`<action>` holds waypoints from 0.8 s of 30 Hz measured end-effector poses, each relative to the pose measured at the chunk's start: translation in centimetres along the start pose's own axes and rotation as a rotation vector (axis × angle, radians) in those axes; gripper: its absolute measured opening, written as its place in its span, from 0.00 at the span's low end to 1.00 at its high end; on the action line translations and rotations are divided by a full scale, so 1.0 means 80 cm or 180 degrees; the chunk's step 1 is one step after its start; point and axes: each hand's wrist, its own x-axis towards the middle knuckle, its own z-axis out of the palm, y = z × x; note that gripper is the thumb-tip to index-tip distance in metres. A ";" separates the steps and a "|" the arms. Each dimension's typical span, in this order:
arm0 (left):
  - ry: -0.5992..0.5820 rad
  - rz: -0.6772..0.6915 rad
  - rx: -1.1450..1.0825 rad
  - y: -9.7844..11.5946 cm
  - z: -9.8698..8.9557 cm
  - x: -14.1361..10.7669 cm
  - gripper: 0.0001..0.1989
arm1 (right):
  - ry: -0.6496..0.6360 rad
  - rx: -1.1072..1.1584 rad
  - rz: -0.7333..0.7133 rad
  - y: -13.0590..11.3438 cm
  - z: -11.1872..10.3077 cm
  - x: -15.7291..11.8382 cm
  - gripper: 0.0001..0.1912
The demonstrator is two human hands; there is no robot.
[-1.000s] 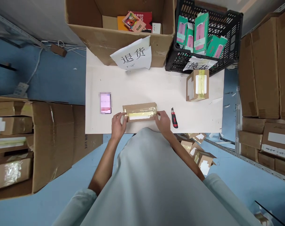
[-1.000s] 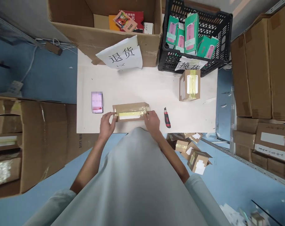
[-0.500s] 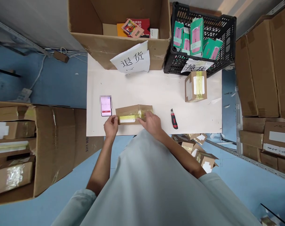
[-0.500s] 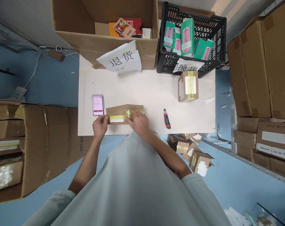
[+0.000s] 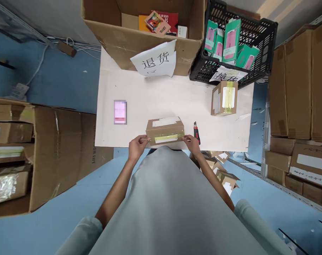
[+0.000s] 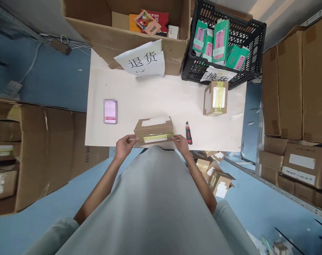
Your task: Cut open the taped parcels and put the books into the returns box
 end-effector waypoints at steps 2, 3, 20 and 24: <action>-0.0064 -0.0045 -0.0049 -0.011 0.002 -0.009 0.16 | 0.0023 0.0079 0.0017 0.007 0.005 -0.012 0.21; -0.0049 -0.0029 -0.0067 -0.015 0.004 -0.012 0.17 | 0.0042 0.0116 -0.0005 0.009 0.008 -0.015 0.21; 0.0599 0.0943 0.0662 0.071 0.038 0.047 0.29 | 0.0363 -0.0529 -0.0515 -0.024 -0.029 0.038 0.14; 0.0276 0.1686 0.0751 0.139 0.088 0.052 0.26 | 0.1484 -0.0802 -0.0329 -0.016 -0.112 0.081 0.23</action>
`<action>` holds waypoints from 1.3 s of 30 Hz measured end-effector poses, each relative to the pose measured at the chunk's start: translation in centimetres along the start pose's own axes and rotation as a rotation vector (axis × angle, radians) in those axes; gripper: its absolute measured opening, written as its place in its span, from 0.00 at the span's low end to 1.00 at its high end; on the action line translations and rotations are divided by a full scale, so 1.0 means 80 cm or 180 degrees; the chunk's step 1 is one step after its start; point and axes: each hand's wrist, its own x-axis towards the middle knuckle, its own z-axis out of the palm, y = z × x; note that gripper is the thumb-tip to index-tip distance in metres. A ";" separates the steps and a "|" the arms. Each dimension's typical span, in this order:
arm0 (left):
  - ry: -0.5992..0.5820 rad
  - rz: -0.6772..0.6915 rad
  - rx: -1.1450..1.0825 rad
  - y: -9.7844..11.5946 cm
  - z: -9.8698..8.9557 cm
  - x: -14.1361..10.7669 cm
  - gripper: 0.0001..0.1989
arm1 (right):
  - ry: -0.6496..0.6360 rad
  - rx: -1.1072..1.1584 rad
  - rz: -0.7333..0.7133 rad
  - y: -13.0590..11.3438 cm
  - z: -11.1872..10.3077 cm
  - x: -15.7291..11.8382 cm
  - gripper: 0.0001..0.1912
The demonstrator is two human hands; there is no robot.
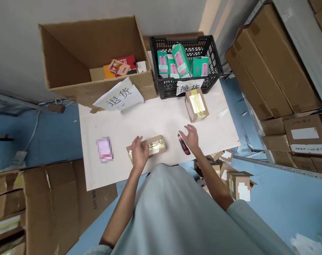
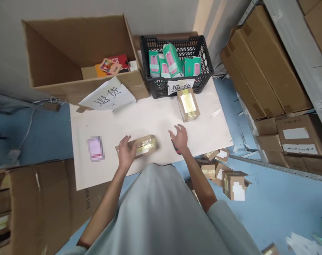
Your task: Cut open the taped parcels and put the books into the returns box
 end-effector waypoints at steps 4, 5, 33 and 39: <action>-0.0335 0.0459 -0.0051 0.069 0.041 0.026 0.23 | 0.0479 -0.0329 0.0565 0.042 -0.034 0.080 0.46; -0.0383 0.0526 -0.0060 0.082 0.048 0.030 0.23 | 0.0468 -0.0352 0.0715 0.052 -0.037 0.096 0.51; -0.0140 -0.1372 -0.0958 -0.107 -0.041 -0.060 0.30 | -0.0841 -0.0470 0.0893 0.055 0.089 -0.083 0.32; -0.0256 -0.1192 -0.1272 -0.116 -0.049 -0.056 0.30 | -0.0788 0.0489 0.0724 -0.014 0.086 -0.080 0.20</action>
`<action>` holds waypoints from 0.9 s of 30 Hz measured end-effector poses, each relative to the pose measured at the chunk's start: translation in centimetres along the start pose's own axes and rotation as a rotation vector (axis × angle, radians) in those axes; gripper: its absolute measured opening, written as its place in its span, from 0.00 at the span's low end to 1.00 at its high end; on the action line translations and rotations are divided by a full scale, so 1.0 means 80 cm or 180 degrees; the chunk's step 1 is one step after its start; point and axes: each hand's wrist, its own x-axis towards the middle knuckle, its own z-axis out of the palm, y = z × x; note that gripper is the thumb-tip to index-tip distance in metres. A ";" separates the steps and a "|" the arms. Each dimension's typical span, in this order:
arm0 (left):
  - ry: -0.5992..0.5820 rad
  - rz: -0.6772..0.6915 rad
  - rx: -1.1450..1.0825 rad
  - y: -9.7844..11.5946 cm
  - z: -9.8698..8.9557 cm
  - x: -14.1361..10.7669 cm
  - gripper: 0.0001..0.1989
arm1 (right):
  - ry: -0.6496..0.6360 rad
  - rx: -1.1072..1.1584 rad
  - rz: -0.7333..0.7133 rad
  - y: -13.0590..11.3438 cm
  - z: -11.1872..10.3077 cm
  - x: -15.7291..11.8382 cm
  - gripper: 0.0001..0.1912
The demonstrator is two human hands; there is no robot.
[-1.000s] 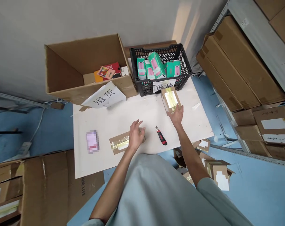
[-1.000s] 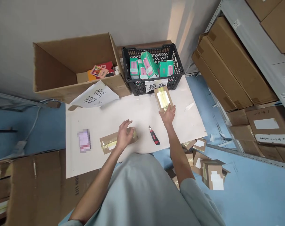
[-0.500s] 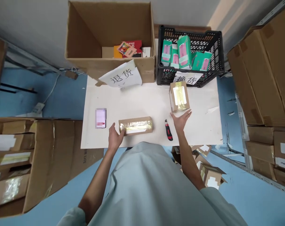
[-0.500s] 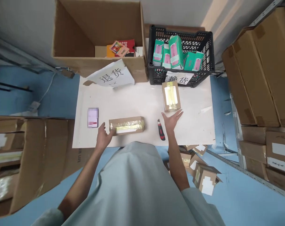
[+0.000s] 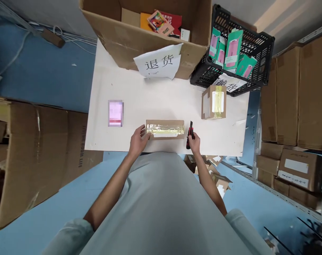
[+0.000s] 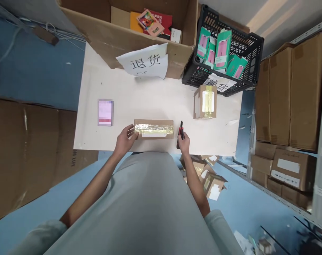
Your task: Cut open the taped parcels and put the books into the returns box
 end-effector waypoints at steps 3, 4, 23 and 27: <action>-0.0124 0.0041 -0.0226 0.000 -0.005 0.002 0.31 | 0.0096 0.0119 -0.0181 -0.039 0.015 -0.011 0.25; -0.0155 0.0086 -0.0272 0.000 -0.008 0.002 0.30 | 0.0177 0.0056 -0.0207 -0.049 0.021 -0.016 0.25; -0.0807 0.0455 -0.0170 -0.023 -0.054 0.055 0.20 | -0.1612 -0.3257 -0.1754 -0.269 0.048 -0.091 0.25; -0.0733 0.0385 -0.0266 -0.027 -0.048 0.056 0.20 | -0.1838 -0.3901 -0.1805 -0.294 0.060 -0.086 0.27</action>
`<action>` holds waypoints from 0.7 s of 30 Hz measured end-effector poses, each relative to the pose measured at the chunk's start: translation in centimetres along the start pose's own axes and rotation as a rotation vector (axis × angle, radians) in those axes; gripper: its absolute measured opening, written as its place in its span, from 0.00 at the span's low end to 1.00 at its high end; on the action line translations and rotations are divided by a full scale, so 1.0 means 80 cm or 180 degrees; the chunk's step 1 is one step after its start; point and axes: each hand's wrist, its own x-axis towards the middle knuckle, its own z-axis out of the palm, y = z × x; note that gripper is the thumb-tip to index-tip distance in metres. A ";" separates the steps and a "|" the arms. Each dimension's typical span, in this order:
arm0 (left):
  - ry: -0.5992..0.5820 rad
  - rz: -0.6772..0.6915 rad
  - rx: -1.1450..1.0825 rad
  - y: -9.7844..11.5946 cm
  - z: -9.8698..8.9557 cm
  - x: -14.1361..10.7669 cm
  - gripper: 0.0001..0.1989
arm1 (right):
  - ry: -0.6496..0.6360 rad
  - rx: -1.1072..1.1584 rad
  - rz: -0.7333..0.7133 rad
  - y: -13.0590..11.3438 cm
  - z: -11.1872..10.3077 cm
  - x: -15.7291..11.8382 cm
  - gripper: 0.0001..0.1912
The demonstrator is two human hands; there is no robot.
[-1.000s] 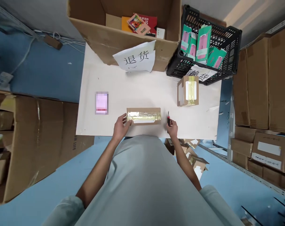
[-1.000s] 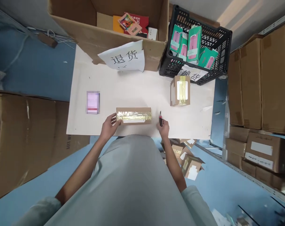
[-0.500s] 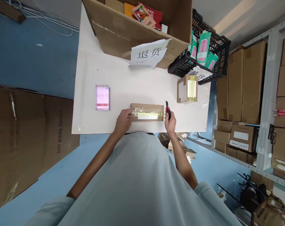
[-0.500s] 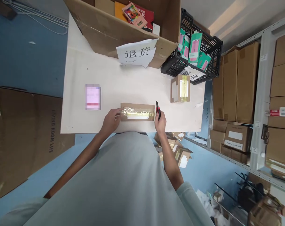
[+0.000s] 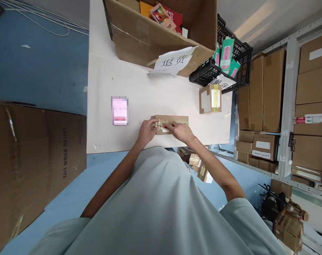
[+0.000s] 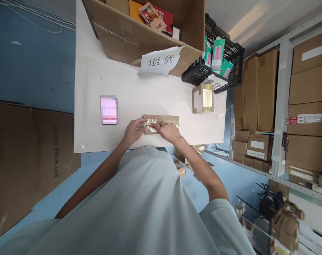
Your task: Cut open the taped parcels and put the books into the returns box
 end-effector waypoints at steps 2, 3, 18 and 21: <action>-0.0007 0.0007 -0.0069 -0.002 0.001 -0.001 0.20 | -0.0096 -0.0157 0.0004 -0.002 -0.007 0.001 0.28; -0.0011 0.0015 -0.0099 -0.002 0.002 -0.001 0.20 | -0.0118 -0.0209 0.0004 -0.002 -0.011 0.000 0.28; 0.0010 -0.0113 -0.0146 -0.008 0.000 0.006 0.22 | -0.0264 -0.0450 -0.0520 -0.007 -0.061 0.017 0.28; 0.0005 -0.0085 -0.0052 -0.006 -0.004 0.005 0.21 | -0.0242 -0.0425 -0.0625 -0.006 -0.061 0.020 0.28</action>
